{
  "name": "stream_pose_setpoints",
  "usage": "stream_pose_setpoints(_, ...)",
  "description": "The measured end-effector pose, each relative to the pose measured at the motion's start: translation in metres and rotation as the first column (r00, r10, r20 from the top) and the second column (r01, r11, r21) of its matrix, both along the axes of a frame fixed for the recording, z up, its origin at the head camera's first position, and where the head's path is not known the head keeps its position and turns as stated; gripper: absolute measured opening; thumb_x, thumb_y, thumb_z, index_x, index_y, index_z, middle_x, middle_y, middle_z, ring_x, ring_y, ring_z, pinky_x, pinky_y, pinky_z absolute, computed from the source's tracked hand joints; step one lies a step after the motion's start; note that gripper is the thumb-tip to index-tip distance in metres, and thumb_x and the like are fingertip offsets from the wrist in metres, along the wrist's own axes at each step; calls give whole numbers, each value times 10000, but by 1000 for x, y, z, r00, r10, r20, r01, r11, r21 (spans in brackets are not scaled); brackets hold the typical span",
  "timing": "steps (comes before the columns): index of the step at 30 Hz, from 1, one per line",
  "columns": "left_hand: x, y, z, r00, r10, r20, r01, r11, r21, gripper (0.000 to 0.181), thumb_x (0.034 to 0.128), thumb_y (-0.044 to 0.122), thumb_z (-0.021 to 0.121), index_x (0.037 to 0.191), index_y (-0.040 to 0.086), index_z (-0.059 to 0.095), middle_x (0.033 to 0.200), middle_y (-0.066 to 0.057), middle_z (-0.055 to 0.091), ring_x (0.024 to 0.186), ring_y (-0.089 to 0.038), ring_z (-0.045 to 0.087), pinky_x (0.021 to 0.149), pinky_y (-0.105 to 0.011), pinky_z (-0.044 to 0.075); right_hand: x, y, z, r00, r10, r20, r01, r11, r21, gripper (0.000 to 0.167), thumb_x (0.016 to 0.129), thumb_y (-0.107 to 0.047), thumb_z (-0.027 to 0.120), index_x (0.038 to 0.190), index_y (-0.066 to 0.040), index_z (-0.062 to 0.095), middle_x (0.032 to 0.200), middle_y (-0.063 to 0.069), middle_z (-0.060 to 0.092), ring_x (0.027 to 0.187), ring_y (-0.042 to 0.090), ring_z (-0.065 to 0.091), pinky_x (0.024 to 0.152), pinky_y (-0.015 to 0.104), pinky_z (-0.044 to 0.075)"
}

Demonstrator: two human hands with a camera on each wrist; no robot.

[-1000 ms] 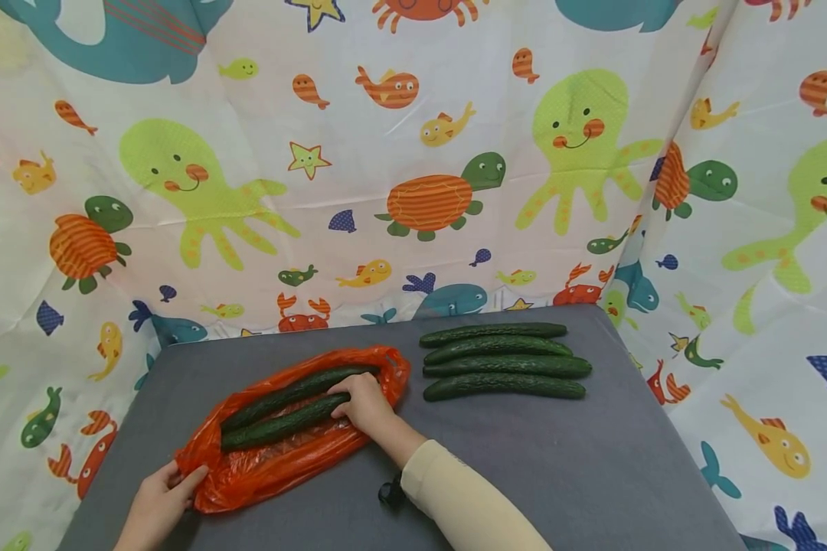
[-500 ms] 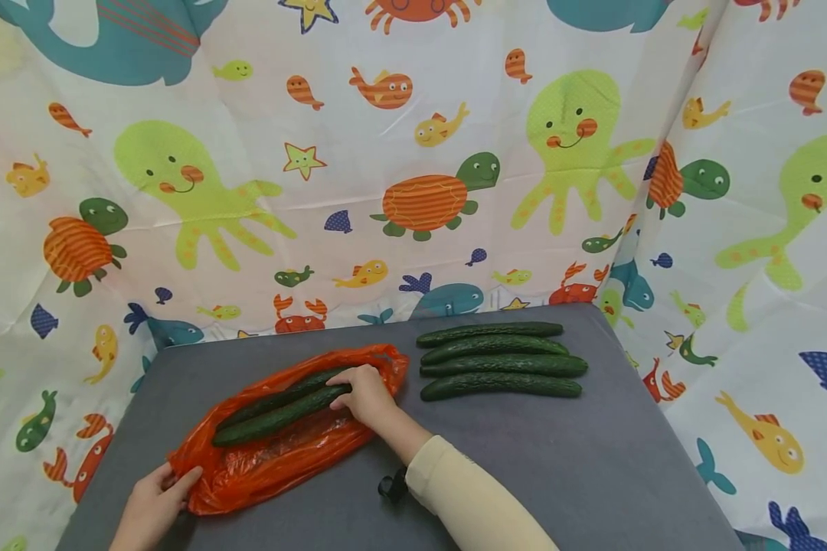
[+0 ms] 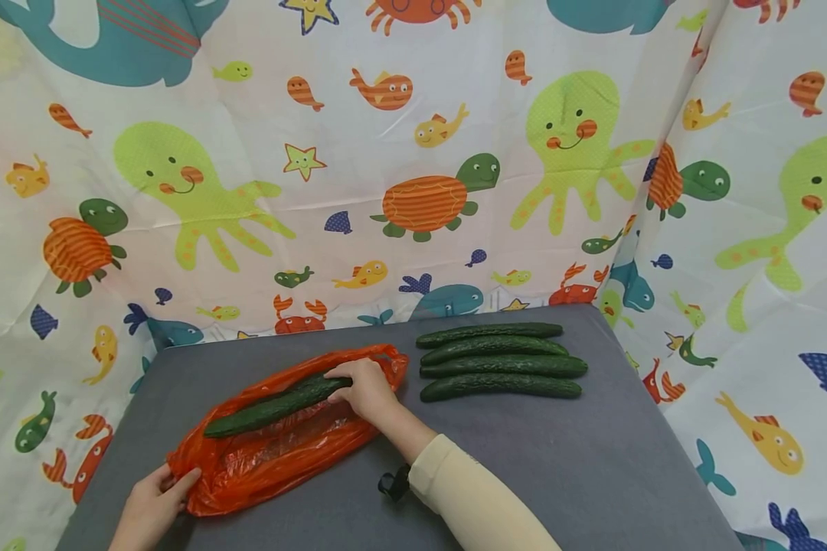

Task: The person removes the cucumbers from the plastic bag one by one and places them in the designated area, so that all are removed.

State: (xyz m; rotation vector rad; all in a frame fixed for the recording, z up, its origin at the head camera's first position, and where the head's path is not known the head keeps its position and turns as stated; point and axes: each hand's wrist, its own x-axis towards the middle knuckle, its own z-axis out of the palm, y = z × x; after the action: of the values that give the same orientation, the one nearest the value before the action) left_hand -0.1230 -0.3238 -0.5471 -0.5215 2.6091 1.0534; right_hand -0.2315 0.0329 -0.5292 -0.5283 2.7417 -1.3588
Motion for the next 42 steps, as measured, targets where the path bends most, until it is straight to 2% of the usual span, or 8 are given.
stream_pose_setpoints(8,0,-2,-1,1000,-3,-5,3,1000,6,827,955,626,569,1351,-100,536,1158,-264,706,1027,-387,685,774,-474,550,1,3,18,1000,9,-9,-9,1000,7,389,817,-205,830,1199,-243,763,1213,-45,735,1193,182,650,977,389,526)
stream_pose_setpoints(11,0,-3,-1,1000,-3,-2,3,1000,14,821,958,622,568,1351,-97,536,1166,-265,704,1006,-356,693,754,-451,551,1,6,20,1000,10,-17,-9,1000,21,391,824,-217,824,1207,-256,758,1218,-47,733,1192,185,648,977,395,524)
stream_pose_setpoints(17,0,-4,-2,1000,-2,-10,3,1000,14,780,963,612,567,1328,-78,561,1047,-189,750,879,-210,691,700,-381,524,0,15,25,1000,7,-27,-7,1000,-4,381,827,-208,825,1202,-237,760,1221,-15,733,1177,194,658,945,392,542)
stream_pose_setpoints(21,0,-3,-1,1000,-6,-27,6,1000,10,733,970,586,573,1308,-64,585,983,-129,766,829,-141,675,671,-339,502,-1,24,30,998,-2,-61,1,1000,-16,380,821,-221,830,1195,-227,764,1227,3,730,1182,213,655,976,421,525)
stream_pose_setpoints(25,0,-1,-1,999,0,-38,1,1000,12,713,971,569,584,1304,-62,590,1001,-144,766,847,-156,683,674,-336,504,-1,33,36,995,-18,-98,17,1000,-14,376,815,-234,834,1185,-216,770,1228,12,727,1200,235,633,1015,454,494)
stream_pose_setpoints(32,-2,1,-3,999,5,-43,-5,1000,18,736,973,558,593,1340,-79,563,1103,-217,739,972,-289,706,751,-423,557,-2,49,42,986,-47,-160,42,999,-34,364,805,-206,844,1163,-191,781,1198,16,739,1192,255,620,1042,490,466)
stream_pose_setpoints(37,-3,0,-4,999,5,-54,-4,1000,20,715,977,537,598,1323,-89,570,1069,-208,747,946,-277,710,740,-420,554,-2,60,45,980,-75,-183,67,997,-48,373,787,-186,859,1153,-170,784,1188,23,742,1197,273,626,1032,502,472)
stream_pose_setpoints(42,-2,1,-3,999,9,-45,-7,999,33,746,973,560,593,1341,-88,556,1113,-227,734,994,-321,707,762,-437,562,0,70,48,982,-106,-159,101,994,-37,384,792,-200,858,1169,-198,780,1209,11,736,1213,256,620,1032,490,477)
